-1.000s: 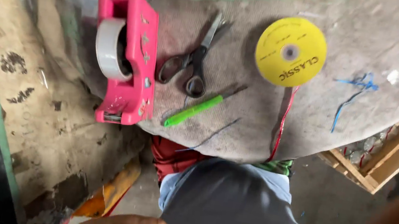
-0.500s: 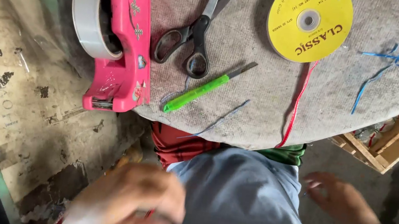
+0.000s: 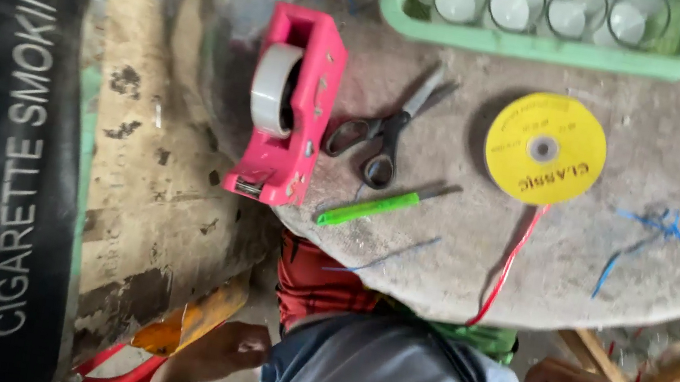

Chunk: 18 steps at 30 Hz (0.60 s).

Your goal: Cleaning the interior of small glass jars using a handheld tool and organizing them in a tray.

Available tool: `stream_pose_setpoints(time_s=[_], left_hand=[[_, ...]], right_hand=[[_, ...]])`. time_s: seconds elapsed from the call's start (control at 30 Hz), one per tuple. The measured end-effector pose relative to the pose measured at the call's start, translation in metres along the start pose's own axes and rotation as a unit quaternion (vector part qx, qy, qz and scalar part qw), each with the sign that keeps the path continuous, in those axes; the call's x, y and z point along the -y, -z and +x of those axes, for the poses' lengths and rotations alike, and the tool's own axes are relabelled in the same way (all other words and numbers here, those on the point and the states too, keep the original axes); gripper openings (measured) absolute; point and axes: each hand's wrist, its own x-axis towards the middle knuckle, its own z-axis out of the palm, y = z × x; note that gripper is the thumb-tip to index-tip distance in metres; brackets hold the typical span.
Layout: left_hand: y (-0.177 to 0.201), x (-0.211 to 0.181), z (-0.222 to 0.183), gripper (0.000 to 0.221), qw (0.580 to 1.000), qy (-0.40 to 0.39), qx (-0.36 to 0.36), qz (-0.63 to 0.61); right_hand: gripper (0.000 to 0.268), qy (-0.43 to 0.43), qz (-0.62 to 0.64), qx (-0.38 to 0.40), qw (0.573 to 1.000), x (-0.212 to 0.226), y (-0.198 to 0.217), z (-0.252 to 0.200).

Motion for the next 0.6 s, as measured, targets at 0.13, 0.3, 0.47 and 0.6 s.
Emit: stream_pose_setpoints(time_s=[0.13, 0.3, 0.47, 0.6], left_hand=[[-0.003, -0.059, -0.017, 0.021, 0.958, -0.027, -0.204, 0.198], [0.007, -0.201, -0.007, 0.011, 0.800, -0.292, -0.469, 0.234], [0.013, -0.262, 0.034, 0.010, 0.687, -0.319, -0.520, 0.396], [0.027, -0.285, 0.067, 0.044, 0.638, -0.221, -0.494, 0.547]], right_hand=[[0.024, 0.118, 0.155, -0.261, 0.946, 0.059, 0.043, -0.011], [0.015, 0.197, -0.128, -0.516, 0.824, 0.044, 0.076, 0.038], [0.035, 0.259, -0.128, -0.500, 0.816, 0.017, 0.094, 0.070], [0.032, 0.268, -0.087, -0.473, 0.835, 0.032, 0.105, 0.065]])
